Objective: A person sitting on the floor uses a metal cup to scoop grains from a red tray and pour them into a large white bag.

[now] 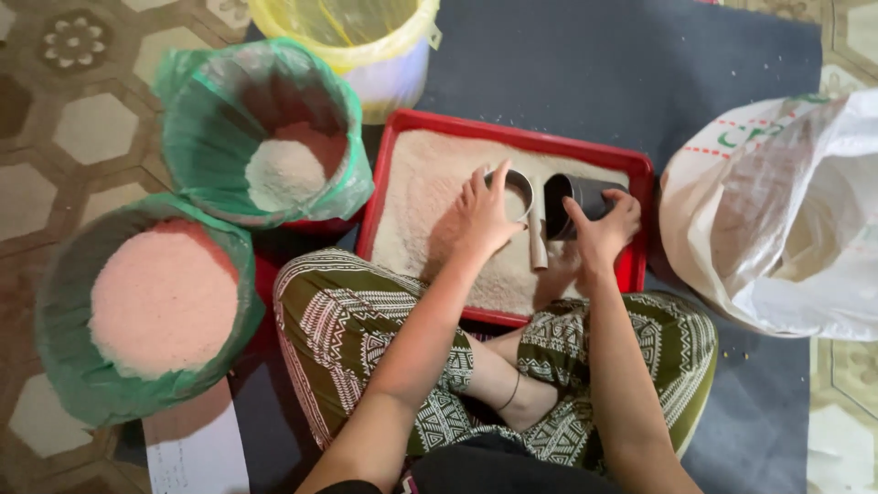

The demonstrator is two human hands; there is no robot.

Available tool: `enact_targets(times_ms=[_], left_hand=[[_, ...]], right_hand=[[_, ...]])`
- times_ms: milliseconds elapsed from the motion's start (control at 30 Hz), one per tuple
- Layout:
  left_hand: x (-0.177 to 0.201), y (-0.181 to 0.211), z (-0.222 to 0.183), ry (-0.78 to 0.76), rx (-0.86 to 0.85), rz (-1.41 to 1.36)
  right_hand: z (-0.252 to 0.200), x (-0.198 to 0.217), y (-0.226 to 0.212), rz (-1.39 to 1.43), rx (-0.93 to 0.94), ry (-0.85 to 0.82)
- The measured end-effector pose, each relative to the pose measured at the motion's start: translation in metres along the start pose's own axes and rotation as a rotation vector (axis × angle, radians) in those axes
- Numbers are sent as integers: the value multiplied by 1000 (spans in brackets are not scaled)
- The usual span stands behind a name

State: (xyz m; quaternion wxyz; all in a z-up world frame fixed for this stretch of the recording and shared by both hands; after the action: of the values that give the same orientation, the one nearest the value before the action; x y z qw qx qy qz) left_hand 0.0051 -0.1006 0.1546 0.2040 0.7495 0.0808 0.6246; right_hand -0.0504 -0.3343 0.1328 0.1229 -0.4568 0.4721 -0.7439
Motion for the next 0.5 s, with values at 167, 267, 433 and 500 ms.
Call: enact_targets(times_ms=[167, 267, 433, 500], left_hand=[[-7, -6, 6, 108, 6, -160], [-1, -14, 5, 136, 42, -266], [41, -15, -9, 222, 65, -494], [67, -15, -16, 390, 15, -637]], right_hand=[[-1, -3, -1, 31, -19, 0], [0, -4, 6, 34, -35, -5], [5, -8, 19, 31, 6, 28], [3, -7, 18, 47, 27, 29]])
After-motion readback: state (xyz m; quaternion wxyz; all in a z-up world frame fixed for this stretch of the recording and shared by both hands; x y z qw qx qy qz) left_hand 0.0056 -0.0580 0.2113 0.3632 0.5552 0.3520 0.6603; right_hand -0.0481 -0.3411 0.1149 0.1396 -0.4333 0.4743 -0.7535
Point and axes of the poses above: each hand's wrist, its own z-axis towards the middle knuckle, its own x-axis out of the back of the hand, y = z × x, the point moved 7 cm from there along z, towards the middle knuckle, and after that the axes turned 13 degrees about z, right-handed, at the moved point
